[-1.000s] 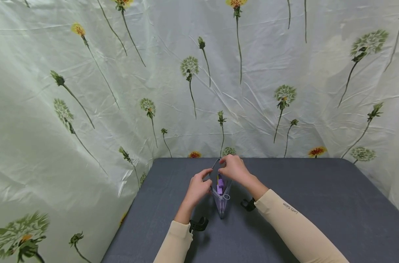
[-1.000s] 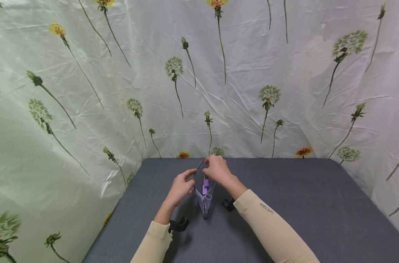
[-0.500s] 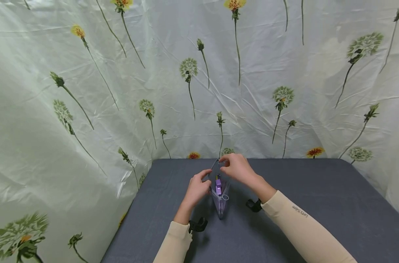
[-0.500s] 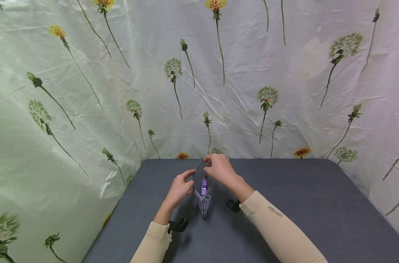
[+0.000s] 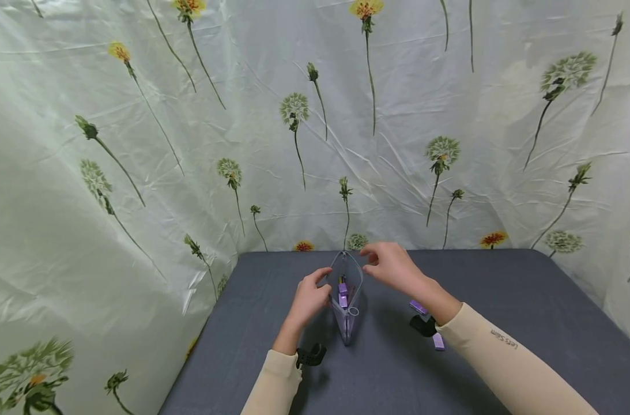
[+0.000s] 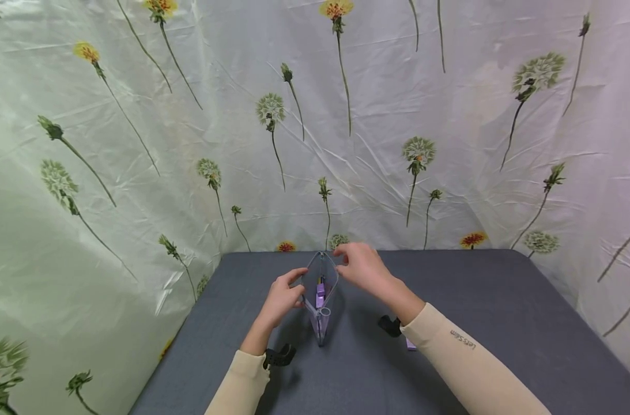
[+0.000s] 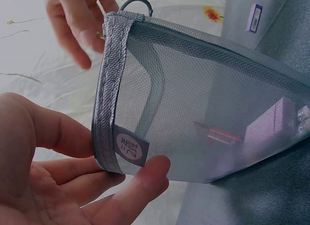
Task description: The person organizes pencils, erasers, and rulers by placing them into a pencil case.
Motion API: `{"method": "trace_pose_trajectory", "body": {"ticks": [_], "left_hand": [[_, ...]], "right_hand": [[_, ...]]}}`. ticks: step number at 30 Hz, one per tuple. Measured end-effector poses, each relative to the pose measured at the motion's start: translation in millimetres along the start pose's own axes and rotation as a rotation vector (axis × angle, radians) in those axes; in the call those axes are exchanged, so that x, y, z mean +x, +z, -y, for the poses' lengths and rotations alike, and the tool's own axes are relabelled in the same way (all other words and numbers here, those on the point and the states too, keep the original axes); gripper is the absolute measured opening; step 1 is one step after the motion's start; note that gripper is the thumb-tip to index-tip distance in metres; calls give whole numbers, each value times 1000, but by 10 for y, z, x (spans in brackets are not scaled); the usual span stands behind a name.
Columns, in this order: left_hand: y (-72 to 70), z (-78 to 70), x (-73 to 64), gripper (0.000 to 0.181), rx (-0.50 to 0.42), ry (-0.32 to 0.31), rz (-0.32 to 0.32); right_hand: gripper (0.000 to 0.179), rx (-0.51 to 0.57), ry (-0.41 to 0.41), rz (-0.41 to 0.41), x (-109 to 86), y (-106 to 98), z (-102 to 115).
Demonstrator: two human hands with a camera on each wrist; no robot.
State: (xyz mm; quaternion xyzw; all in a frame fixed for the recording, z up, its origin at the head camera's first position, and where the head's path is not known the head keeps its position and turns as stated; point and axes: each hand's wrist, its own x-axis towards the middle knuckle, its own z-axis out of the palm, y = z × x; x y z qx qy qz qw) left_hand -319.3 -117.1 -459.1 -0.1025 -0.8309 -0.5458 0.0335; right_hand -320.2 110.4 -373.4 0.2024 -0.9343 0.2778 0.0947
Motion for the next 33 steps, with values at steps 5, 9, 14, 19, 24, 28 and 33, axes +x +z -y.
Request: {"method": "trace_pose_trajectory", "body": {"ticks": [5, 9, 14, 19, 24, 28, 33], "left_hand": [[-13, 10, -2, 55, -1, -4, 2], [-19, 18, -1, 54, 1, 2, 0], [-19, 28, 1, 54, 11, -4, -2], [-15, 26, 3, 54, 15, -16, 1], [-6, 20, 4, 55, 6, -18, 1], [-4, 17, 6, 56, 11, -12, -1], [-2, 20, 2, 55, 9, -11, -2]], "right_hand": [[30, -1, -6, 16, -65, -80, -101], [29, -26, -19, 20, -100, -110, -194], [29, -67, -34, 28, -157, -132, -314], [29, -100, -26, 55, -213, -136, -443], [29, -113, -22, 94, -273, -113, -567], [29, -109, -9, 121, -330, -85, -680], [29, -98, -3, 134, -402, -48, -806]]}}
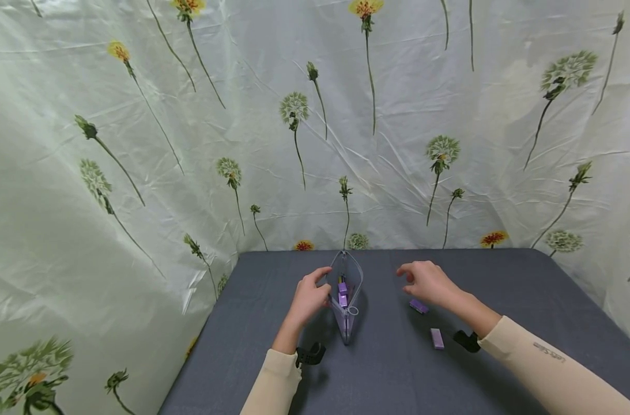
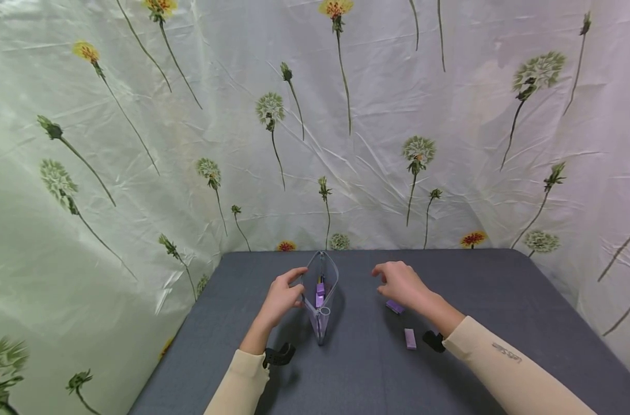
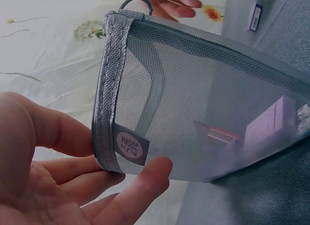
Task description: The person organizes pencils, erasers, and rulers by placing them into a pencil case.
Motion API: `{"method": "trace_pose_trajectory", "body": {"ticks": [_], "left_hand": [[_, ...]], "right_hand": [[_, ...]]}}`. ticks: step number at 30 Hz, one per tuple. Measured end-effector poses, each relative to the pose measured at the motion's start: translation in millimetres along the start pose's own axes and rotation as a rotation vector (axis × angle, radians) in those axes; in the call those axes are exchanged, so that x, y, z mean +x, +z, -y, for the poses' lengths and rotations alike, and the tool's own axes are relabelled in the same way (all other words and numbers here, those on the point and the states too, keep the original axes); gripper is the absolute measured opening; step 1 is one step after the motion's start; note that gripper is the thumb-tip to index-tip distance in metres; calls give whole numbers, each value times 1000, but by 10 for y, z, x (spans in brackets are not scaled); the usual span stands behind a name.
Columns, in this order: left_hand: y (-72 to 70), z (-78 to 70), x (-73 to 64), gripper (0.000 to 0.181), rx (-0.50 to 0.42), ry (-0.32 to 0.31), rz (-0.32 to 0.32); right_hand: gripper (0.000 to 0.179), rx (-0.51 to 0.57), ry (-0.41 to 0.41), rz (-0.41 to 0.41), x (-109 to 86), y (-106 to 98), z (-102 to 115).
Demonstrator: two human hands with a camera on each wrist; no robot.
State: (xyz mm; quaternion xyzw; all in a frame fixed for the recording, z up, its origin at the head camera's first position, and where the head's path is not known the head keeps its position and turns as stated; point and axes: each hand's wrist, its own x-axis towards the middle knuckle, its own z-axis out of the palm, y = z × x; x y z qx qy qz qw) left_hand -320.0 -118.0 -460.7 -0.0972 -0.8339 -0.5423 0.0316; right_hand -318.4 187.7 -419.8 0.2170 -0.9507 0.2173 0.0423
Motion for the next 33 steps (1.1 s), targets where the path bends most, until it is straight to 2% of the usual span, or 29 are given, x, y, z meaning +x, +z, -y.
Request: {"method": "trace_pose_trajectory", "body": {"ticks": [20, 33], "left_hand": [[-8, 4, -10, 55, 8, 3, -3], [-4, -3, -12, 56, -5, 3, -3]], "right_hand": [[35, 23, 26, 30, -223, 272, -374], [37, 22, 15, 43, -286, 414, -465]]}}
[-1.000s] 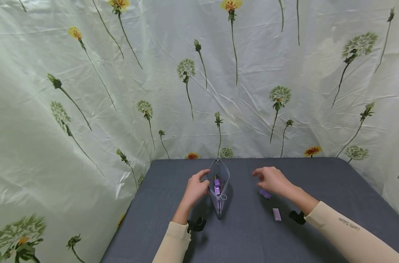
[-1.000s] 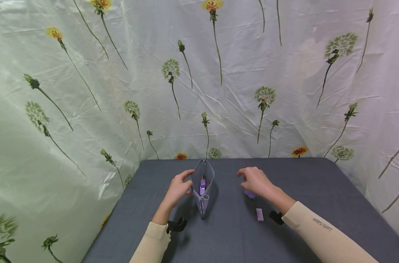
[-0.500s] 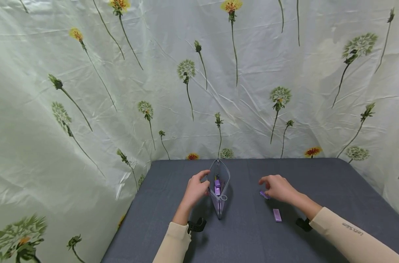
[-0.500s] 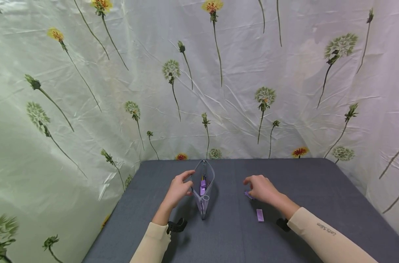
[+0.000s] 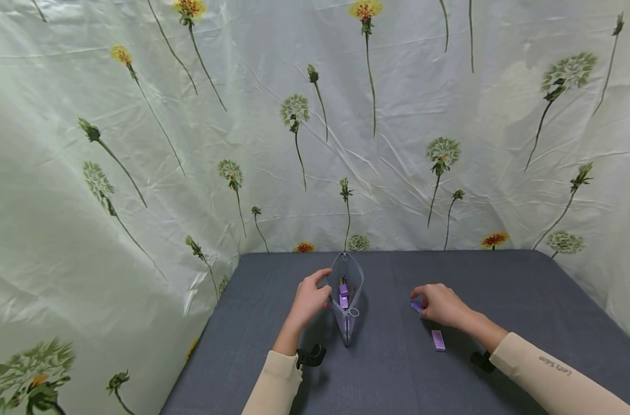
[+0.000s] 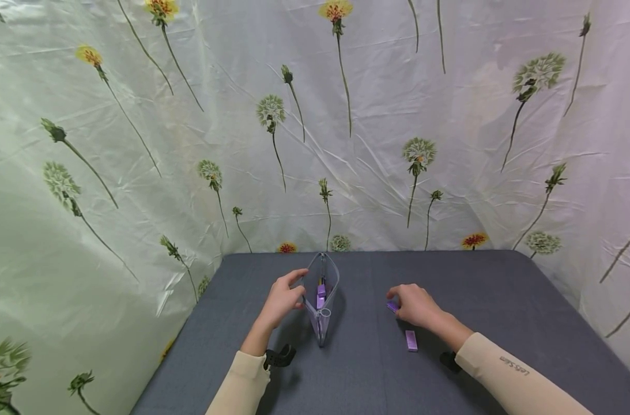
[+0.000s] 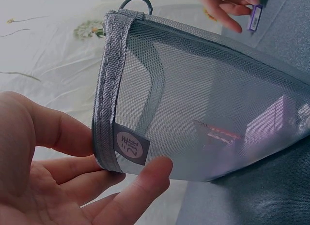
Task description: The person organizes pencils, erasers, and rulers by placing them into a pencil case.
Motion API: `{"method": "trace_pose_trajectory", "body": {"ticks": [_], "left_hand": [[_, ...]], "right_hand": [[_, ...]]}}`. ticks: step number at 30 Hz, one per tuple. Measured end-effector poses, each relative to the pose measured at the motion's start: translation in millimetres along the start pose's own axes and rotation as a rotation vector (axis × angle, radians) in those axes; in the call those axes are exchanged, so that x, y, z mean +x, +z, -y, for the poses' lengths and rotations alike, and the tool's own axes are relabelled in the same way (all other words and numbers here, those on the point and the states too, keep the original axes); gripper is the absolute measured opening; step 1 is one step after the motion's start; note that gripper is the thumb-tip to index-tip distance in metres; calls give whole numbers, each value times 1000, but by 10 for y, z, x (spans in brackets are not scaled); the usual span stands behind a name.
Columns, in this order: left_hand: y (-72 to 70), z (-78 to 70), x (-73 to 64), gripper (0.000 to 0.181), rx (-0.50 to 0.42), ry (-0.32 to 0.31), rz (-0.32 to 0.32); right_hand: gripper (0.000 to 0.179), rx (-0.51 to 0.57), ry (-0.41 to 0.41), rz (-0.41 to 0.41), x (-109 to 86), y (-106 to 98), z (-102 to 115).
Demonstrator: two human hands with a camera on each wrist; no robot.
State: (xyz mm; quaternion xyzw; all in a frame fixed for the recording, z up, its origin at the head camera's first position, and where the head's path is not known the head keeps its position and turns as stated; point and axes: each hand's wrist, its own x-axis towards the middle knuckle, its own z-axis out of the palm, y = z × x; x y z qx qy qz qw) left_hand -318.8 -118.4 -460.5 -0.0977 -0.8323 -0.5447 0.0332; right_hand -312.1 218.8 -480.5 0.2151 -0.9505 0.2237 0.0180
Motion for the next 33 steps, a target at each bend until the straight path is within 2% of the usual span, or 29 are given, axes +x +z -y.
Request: {"method": "trace_pose_trajectory", "body": {"ticks": [16, 33], "left_hand": [[5, 1, -4, 55, 19, -8, -1], [11, 9, -1, 55, -7, -8, 7]], "right_hand": [[34, -19, -14, -45, -4, 106, -11], [29, -18, -7, -32, 12, 84, 26]]}}
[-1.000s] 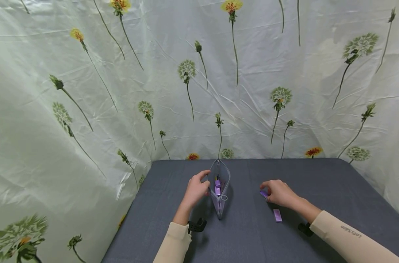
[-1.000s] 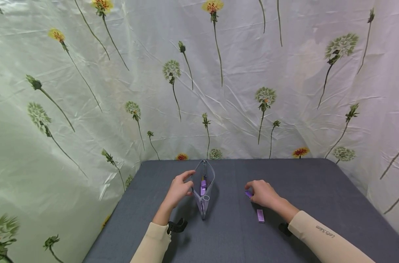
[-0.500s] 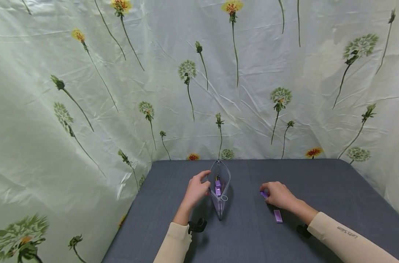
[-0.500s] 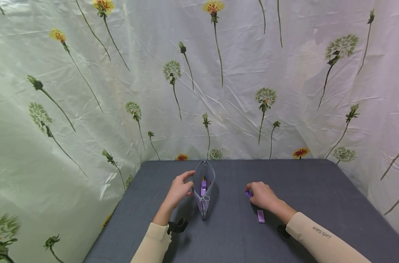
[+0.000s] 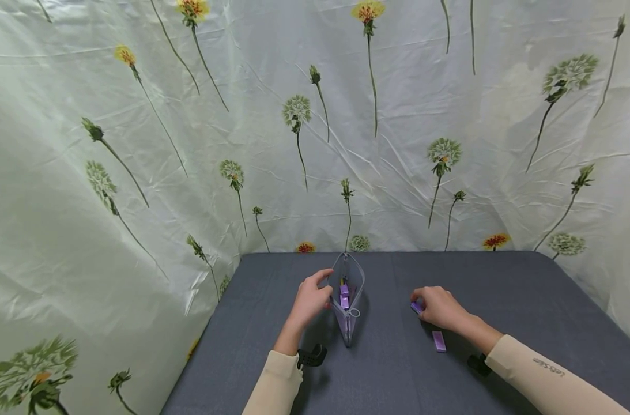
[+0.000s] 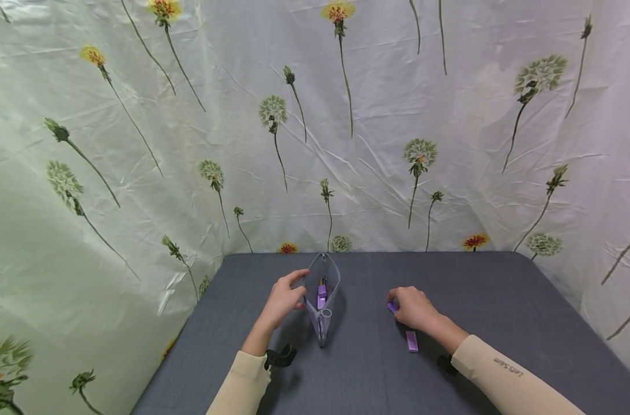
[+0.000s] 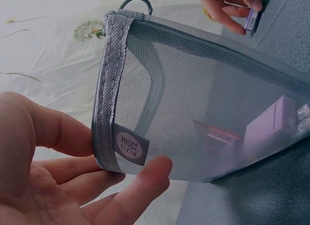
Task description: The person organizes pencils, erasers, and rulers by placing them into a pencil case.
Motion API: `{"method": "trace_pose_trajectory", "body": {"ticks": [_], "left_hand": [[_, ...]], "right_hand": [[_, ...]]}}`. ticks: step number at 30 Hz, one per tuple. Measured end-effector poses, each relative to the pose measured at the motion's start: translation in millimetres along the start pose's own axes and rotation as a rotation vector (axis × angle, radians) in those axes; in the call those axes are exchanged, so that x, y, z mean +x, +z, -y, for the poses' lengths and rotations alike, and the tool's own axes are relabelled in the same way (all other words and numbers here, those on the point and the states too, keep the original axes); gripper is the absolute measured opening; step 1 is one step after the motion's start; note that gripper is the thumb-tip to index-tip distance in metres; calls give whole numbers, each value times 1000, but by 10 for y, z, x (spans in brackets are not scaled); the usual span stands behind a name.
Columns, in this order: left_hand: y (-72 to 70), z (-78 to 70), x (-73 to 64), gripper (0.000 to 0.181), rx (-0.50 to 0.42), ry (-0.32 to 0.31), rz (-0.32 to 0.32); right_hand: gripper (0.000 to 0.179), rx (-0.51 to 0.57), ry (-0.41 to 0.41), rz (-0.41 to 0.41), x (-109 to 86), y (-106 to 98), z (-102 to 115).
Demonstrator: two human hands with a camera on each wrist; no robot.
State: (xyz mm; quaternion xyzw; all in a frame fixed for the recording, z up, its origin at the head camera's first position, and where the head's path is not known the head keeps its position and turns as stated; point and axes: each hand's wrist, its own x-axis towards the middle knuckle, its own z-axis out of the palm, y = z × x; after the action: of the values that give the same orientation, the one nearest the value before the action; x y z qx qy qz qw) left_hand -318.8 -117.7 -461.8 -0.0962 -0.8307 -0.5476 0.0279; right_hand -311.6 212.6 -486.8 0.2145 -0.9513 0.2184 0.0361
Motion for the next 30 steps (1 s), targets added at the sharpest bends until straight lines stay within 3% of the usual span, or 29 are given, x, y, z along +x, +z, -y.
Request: {"method": "trace_pose_trajectory", "body": {"ticks": [17, 30], "left_hand": [[-14, -21, -18, 55, -3, 4, 6], [-22, -24, -20, 54, 12, 2, 1]], "right_hand": [[28, 31, 5, 9, 86, -60, 151], [31, 60, 3, -46, 197, -169, 357]]}}
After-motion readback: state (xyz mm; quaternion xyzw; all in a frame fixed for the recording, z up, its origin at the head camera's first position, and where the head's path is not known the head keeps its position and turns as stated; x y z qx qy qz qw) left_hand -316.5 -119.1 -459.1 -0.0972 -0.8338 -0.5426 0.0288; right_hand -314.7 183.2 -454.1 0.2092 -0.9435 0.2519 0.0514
